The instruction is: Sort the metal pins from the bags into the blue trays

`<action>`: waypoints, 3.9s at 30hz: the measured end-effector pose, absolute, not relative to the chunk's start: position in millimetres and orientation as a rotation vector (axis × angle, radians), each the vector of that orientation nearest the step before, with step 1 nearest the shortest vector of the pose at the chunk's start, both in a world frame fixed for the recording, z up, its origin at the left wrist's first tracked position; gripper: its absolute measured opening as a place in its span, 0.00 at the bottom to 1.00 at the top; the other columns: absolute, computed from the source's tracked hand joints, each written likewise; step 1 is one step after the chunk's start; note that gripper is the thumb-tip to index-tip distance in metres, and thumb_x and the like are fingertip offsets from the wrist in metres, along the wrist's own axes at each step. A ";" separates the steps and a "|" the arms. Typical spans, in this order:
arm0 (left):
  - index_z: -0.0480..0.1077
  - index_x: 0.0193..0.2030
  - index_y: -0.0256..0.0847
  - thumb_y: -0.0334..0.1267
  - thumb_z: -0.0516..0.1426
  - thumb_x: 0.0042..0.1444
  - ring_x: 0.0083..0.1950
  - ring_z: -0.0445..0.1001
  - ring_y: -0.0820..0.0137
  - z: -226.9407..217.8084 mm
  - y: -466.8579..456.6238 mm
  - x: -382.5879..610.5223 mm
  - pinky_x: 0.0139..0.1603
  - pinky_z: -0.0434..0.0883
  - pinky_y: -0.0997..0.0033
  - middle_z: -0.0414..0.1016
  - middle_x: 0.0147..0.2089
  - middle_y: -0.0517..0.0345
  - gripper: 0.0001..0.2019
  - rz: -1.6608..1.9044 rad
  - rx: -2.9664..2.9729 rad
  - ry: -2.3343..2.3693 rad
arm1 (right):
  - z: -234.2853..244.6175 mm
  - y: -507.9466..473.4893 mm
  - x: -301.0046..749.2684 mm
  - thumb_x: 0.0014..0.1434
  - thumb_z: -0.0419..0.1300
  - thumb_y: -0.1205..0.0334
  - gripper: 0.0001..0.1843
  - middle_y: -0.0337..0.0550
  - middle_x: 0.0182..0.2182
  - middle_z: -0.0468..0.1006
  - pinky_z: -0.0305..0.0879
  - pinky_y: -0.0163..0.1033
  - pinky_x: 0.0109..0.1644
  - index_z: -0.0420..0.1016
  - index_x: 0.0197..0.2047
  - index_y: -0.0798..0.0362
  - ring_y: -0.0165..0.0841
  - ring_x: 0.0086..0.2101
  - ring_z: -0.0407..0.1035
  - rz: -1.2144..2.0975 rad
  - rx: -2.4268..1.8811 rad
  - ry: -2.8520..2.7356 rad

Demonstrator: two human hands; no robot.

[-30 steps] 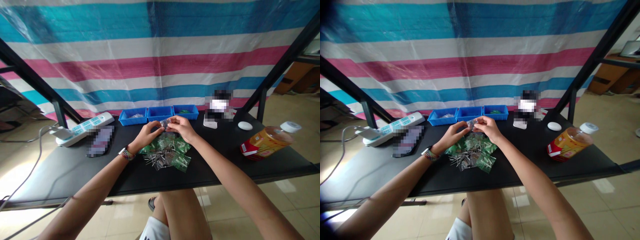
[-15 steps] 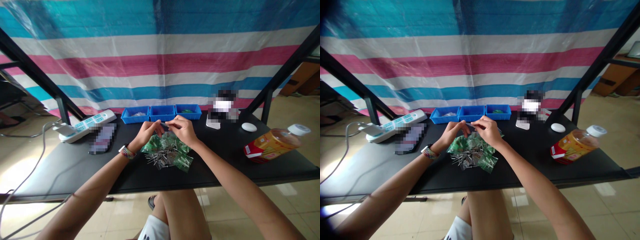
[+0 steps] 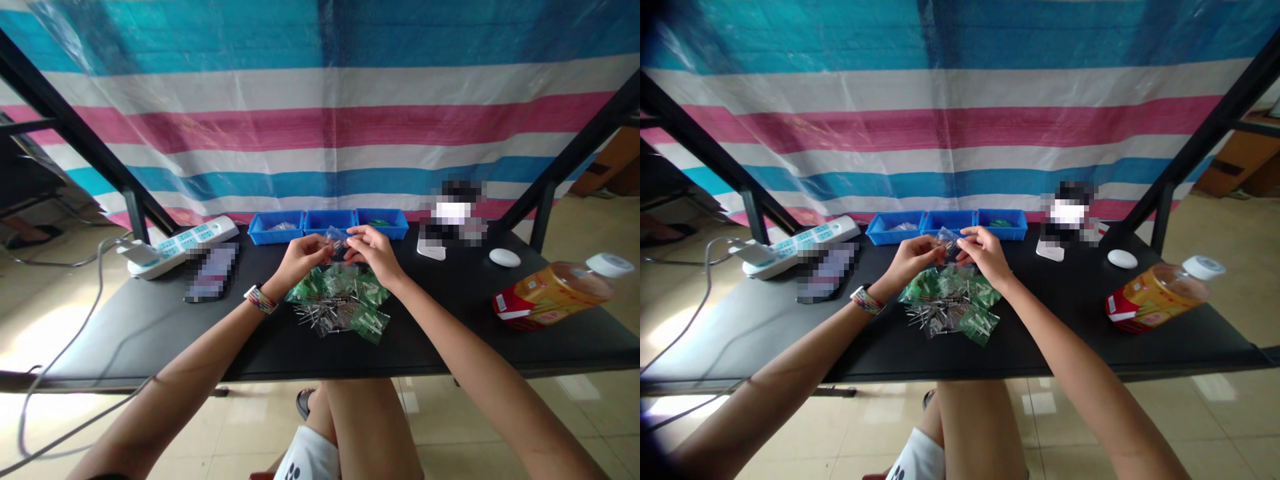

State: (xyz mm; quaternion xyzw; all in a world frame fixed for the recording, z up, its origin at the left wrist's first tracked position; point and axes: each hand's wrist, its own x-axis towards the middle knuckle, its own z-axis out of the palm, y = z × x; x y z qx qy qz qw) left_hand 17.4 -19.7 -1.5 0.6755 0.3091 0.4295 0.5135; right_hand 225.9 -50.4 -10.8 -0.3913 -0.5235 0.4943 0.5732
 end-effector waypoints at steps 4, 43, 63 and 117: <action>0.79 0.41 0.36 0.54 0.72 0.55 0.34 0.81 0.68 -2.6 -21.0 17.7 0.38 0.78 0.70 0.83 0.35 0.53 0.21 0.988 1.621 0.728 | -11.9 -52.9 221.9 0.53 0.76 0.47 0.21 0.39 0.33 0.79 0.82 0.46 0.35 0.75 0.40 0.50 0.36 0.30 0.76 1.273 -0.942 -1.285; 0.83 0.38 0.40 0.45 0.63 0.59 0.38 0.79 0.65 -8.1 -4.3 1.5 0.41 0.73 0.68 0.85 0.38 0.52 0.11 0.759 2.132 0.811 | -24.7 -46.2 231.8 0.59 0.72 0.75 0.09 0.44 0.39 0.85 0.68 0.47 0.53 0.84 0.38 0.50 0.41 0.44 0.73 0.420 -1.095 -2.099; 0.77 0.37 0.38 0.45 0.71 0.55 0.35 0.76 0.71 -5.6 -4.0 7.5 0.39 0.74 0.70 0.79 0.35 0.54 0.14 0.959 1.784 0.714 | -20.5 -41.6 230.9 0.56 0.72 0.56 0.17 0.42 0.37 0.84 0.74 0.44 0.47 0.82 0.48 0.50 0.37 0.39 0.78 0.986 -0.982 -1.567; 0.77 0.36 0.38 0.48 0.63 0.58 0.33 0.77 0.69 -5.7 -10.3 9.9 0.33 0.71 0.71 0.79 0.32 0.54 0.13 0.941 1.739 0.808 | 11.3 -32.6 298.6 0.58 0.67 0.59 0.06 0.41 0.27 0.83 0.63 0.33 0.27 0.81 0.32 0.52 0.29 0.23 0.71 0.740 -1.697 -1.405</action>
